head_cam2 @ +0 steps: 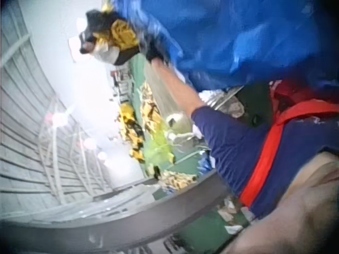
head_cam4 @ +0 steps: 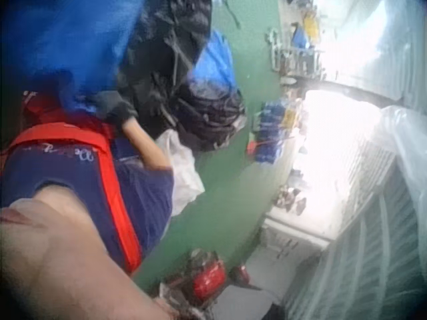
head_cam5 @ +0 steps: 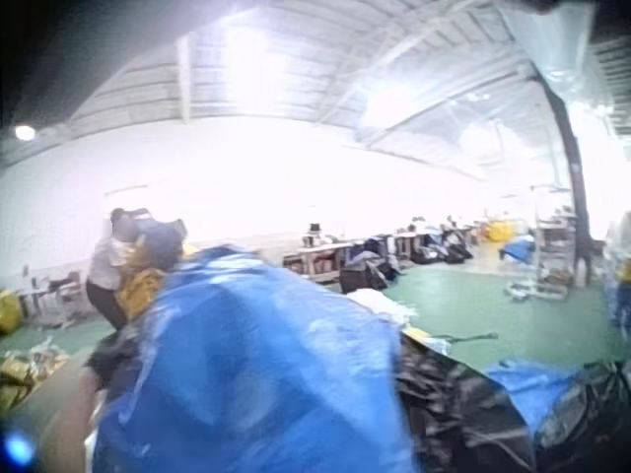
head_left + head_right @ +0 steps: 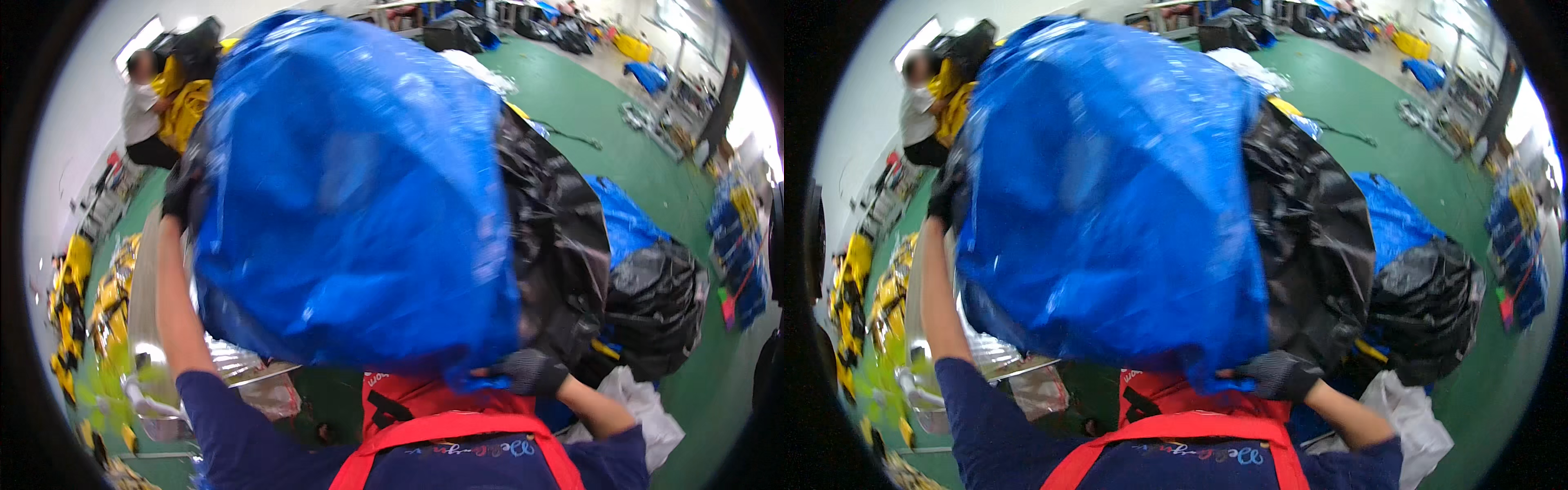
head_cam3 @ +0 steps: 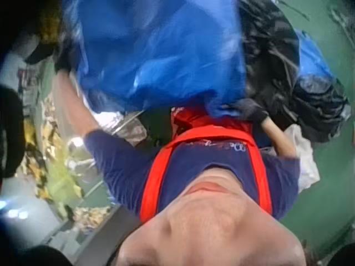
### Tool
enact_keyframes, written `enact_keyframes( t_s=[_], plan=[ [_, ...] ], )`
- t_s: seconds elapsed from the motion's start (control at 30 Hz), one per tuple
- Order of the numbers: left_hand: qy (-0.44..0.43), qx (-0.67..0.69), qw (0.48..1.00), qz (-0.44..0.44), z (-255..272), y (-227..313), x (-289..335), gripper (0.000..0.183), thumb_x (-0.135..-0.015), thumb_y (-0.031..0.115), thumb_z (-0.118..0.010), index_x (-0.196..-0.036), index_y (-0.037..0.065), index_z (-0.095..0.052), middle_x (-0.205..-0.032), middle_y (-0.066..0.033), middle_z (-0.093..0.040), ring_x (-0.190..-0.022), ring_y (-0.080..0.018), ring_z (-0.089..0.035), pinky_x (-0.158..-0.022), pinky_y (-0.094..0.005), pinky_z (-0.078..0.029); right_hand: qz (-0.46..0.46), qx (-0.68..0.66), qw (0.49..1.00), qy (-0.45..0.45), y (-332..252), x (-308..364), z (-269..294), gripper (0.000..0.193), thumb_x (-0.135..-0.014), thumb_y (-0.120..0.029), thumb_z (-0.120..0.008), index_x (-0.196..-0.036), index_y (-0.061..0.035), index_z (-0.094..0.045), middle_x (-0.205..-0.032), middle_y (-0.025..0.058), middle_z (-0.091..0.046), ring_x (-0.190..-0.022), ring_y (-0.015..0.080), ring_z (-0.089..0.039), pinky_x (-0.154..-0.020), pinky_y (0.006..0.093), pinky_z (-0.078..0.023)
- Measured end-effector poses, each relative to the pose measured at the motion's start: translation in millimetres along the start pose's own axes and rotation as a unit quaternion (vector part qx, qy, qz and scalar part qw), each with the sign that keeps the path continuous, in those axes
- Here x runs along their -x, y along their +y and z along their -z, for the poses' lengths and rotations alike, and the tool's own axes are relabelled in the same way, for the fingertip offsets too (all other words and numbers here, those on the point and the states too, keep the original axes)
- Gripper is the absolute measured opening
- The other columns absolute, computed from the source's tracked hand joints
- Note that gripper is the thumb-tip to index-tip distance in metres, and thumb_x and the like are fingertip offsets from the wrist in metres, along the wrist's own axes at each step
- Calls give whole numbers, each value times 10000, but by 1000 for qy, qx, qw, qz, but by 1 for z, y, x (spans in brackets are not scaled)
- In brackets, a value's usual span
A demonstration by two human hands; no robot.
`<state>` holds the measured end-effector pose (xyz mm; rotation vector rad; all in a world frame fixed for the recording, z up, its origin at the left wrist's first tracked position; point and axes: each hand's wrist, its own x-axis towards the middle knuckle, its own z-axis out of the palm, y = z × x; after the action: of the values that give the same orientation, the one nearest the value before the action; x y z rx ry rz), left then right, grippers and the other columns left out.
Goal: The person folds a blue and black item, places it into a clear plastic bag, and sets the bag on a table. This process is repeated multiple times with similar items.
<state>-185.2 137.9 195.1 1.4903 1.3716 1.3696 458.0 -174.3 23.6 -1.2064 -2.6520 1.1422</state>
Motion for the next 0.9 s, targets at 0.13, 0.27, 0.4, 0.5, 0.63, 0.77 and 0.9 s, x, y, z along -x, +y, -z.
enact_keyframes(
  t_s=[0.13, 0.27, 0.4, 0.5, 0.63, 0.77, 0.9],
  plan=[
    [119, -325, 937, 43, 120, -101, 54, 514, -915, 437, -445, -1133, -9, -578, -916, -174, -654, -828, -248, -611, -742, -354, -479, 84, -1, 967, -242, 7, -68, 25, 474, -855, -425, -579, -1245, -157, -541, -1042, 206, -612, -995, 281, -602, -833, 398, -474],
    [347, -456, 815, 82, 152, -162, 127, 743, -838, 553, -524, -1322, 0, -414, -1165, -256, -556, -1095, -385, -535, -922, -438, -407, 44, 156, 919, 359, 18, -125, 137, 406, -706, -271, -665, -1043, -58, -590, -997, 173, -609, -916, 353, -569, -817, 419, -445],
    [121, -527, 795, 274, 52, -203, 163, 839, -822, 619, -477, -1411, 49, -295, -1448, -239, -272, -1311, -411, -308, -1027, -498, -306, -347, 250, 792, 436, 186, -131, 172, 621, -692, -402, -661, -1188, -65, -501, -1143, 166, -561, -1063, 323, -508, -923, 433, -381],
    [16, -609, 793, -14, -52, -174, 202, 872, -817, 640, -464, -1426, 47, -268, -1456, -226, -271, -1351, -397, -243, -1091, -529, -152, -513, 146, 664, 525, 248, -125, 190, 829, -709, -543, -631, -1278, 11, -391, -1203, 187, -543, -1126, 293, -495, -970, 405, -361],
    [-122, -476, 859, -146, -190, -114, 210, 879, -817, 698, -395, -1420, 67, -291, -1456, -216, -283, -1352, -414, -230, -1105, -549, -58, -544, 20, 624, 561, 280, -117, 216, 1012, -723, -659, -619, -1352, 75, -317, -1261, 219, -524, -1190, 286, -481, -1009, 378, -350],
    [-257, -487, 796, -254, -307, -58, 187, 783, -785, 692, -466, -1394, 209, -375, -1484, -158, -254, -1362, -416, -199, -1076, -618, -57, -372, -55, 813, 446, 285, -103, 232, 833, -720, -576, -667, -1269, 20, -474, -1231, 247, -534, -1163, 361, -502, -970, 389, -390],
    [-249, -535, 795, -139, -280, -151, 196, 754, -765, 653, -530, -1365, 207, -432, -1497, -152, -221, -1376, -414, -146, -1096, -581, -65, -368, 175, 727, 553, 288, -57, 277, 435, -807, -442, -595, -1042, -78, -628, -1012, 197, -636, -953, 375, -596, -807, 432, -467]
  ],
)
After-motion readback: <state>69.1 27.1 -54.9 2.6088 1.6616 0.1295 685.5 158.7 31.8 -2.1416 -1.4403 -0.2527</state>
